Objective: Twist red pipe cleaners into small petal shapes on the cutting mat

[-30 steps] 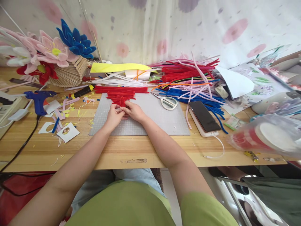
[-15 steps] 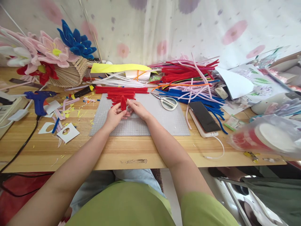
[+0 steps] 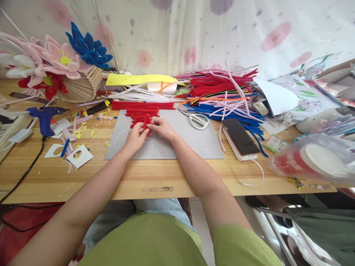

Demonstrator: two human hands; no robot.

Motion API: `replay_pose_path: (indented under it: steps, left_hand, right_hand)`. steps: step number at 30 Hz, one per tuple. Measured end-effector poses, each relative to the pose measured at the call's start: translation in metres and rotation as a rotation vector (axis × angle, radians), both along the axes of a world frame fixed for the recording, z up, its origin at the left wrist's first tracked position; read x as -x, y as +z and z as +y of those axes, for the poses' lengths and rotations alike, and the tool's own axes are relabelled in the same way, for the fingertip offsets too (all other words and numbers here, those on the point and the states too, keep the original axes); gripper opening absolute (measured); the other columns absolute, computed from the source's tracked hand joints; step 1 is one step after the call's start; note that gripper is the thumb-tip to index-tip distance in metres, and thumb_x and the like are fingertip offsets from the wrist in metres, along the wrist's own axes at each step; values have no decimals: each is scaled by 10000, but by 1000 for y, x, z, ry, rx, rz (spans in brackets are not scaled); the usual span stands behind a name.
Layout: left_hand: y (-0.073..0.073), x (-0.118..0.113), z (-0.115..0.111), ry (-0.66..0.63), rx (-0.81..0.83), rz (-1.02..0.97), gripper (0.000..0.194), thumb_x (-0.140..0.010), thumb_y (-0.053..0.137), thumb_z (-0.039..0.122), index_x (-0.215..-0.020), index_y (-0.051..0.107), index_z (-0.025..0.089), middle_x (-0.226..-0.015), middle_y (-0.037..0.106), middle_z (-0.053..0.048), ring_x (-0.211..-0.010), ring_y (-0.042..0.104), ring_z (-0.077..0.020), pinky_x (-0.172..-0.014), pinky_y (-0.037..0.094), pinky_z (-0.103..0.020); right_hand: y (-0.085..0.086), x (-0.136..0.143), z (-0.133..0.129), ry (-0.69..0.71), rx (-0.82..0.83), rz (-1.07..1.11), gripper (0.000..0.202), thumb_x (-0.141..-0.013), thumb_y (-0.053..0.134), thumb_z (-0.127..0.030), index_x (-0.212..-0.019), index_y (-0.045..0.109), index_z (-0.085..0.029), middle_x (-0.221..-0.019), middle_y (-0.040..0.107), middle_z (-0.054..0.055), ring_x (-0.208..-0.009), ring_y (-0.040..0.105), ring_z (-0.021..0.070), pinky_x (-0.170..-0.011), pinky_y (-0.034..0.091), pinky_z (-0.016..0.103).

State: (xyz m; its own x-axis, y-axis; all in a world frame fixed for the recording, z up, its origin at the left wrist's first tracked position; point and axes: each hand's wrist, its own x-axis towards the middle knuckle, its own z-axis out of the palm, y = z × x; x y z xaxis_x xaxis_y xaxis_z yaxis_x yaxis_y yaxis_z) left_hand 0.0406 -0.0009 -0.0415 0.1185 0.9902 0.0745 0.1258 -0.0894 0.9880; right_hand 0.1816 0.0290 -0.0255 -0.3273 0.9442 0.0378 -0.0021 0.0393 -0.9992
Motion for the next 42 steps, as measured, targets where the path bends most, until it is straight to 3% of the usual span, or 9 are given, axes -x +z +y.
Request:
replay_pose_path:
  steps: [4,10,15,21,25,30,35,42]
  left_hand:
    - [0,1,-1,80,-5,24,204,-797,562,268,-938,434,195,-812,670,-30,-718,674,-155,-619,546,-282]
    - [-1,3,2,24,1,-8,95,-791,561,263,-828,509,193,-771,673,-15,-713,669,-148,-712,543,-321]
    - [2,3,4,26,97,-140,103,-711,635,243,-755,582,167,-722,681,-7,-687,669,-148,-709,543,-318]
    - [12,3,5,47,239,-240,203,-614,728,249,-718,607,123,-662,677,-19,-603,660,-139,-647,547,-294]
    - [18,8,5,-26,303,-239,227,-600,749,240,-761,645,117,-691,689,-39,-626,667,-147,-670,555,-309]
    - [24,12,6,-152,363,-221,202,-625,745,238,-773,684,114,-719,697,-73,-665,670,-161,-717,550,-337]
    - [30,11,3,-69,391,-294,175,-643,731,226,-769,680,116,-724,699,-66,-629,657,-128,-668,547,-284]
    - [29,12,2,-54,374,-300,205,-633,733,250,-779,673,119,-726,699,-64,-599,639,-110,-596,542,-242]
  right_hand:
    - [-1,1,-1,3,-10,21,345,-654,681,-456,-660,504,-160,-537,470,-54,-448,335,42,-424,246,206]
    - [0,2,-2,50,4,85,371,-637,704,-420,-864,544,-174,-612,531,-49,-499,418,59,-450,298,202]
    - [0,1,-4,86,-13,89,292,-667,684,-395,-722,526,-156,-604,501,-43,-513,406,54,-479,300,206]
    - [-2,3,-2,50,-11,66,326,-651,680,-431,-715,500,-167,-631,496,-41,-539,395,64,-490,308,213]
    - [0,2,-1,30,-61,51,329,-629,707,-425,-686,513,-166,-687,507,-25,-601,439,76,-530,363,216]
    - [-1,2,-2,164,36,82,334,-672,684,-447,-754,512,-173,-622,507,-41,-532,455,71,-494,362,209]
    - [-5,2,0,146,60,100,371,-800,495,-540,-794,504,-169,-609,490,-36,-533,446,67,-497,360,202]
    - [-4,-4,4,311,-37,-80,204,-754,586,-351,-783,503,-166,-644,485,-48,-529,387,56,-491,313,204]
